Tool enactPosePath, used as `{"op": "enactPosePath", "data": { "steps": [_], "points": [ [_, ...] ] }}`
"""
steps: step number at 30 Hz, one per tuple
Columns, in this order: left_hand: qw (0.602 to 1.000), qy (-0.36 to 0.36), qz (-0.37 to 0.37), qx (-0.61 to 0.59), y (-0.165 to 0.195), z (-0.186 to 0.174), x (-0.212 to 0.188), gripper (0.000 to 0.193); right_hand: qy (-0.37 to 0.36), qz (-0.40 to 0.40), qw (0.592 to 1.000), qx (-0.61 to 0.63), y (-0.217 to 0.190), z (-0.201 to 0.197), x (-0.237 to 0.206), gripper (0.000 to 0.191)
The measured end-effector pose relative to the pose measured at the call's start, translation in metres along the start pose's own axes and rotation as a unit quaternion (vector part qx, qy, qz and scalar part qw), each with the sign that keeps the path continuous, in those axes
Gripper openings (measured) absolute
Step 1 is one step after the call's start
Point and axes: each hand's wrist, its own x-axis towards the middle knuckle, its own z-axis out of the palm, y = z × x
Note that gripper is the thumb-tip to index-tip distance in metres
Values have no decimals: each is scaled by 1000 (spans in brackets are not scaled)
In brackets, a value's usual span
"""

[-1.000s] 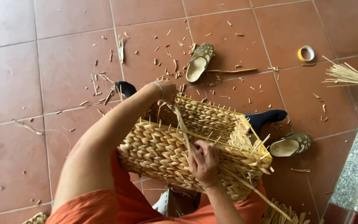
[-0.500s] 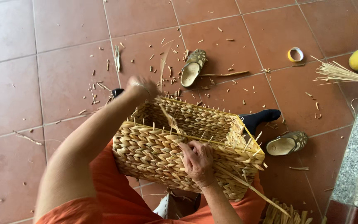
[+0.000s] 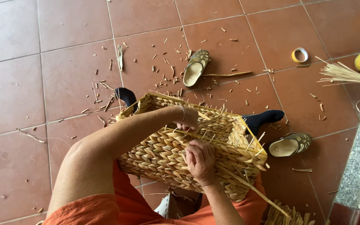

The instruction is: The person sits on the floor with a woven basket on their lap and weaves thin cane strips around the basket's rim, threading and tightening the strips over the protruding stakes and rotating the basket to work around the edge.

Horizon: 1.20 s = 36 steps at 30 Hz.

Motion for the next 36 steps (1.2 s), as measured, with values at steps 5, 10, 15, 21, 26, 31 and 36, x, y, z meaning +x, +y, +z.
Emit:
{"op": "enactPosePath", "data": {
  "steps": [5, 10, 15, 21, 26, 31, 36],
  "points": [
    [993, 119, -20, 11, 4, 1, -3, 20, -28, 3, 999, -19, 3, 3, 3, 44],
    [997, 26, 6, -78, 12, -2, -23, 30, -34, -17, 999, -30, -4, -4, 5, 50],
    [1000, -26, 7, -14, 14, -3, -22, 16, -27, -14, 999, -16, -7, -7, 4, 51],
    [998, 50, 20, -28, 18, -1, 7, 21, -29, -1, 999, -15, 0, -2, 5, 40],
    [982, 118, 120, 84, 26, 6, 4, 48, -15, 0, 1000, -26, -3, -2, 5, 29],
    [985, 68, 146, -54, 30, 11, -18, 50, -1, 6, 1000, 0, -19, -9, 3, 27],
    [987, 38, 156, 15, 38, 16, -1, 25, -15, 43, 999, 21, -35, -34, -18, 26]
  ]
}}
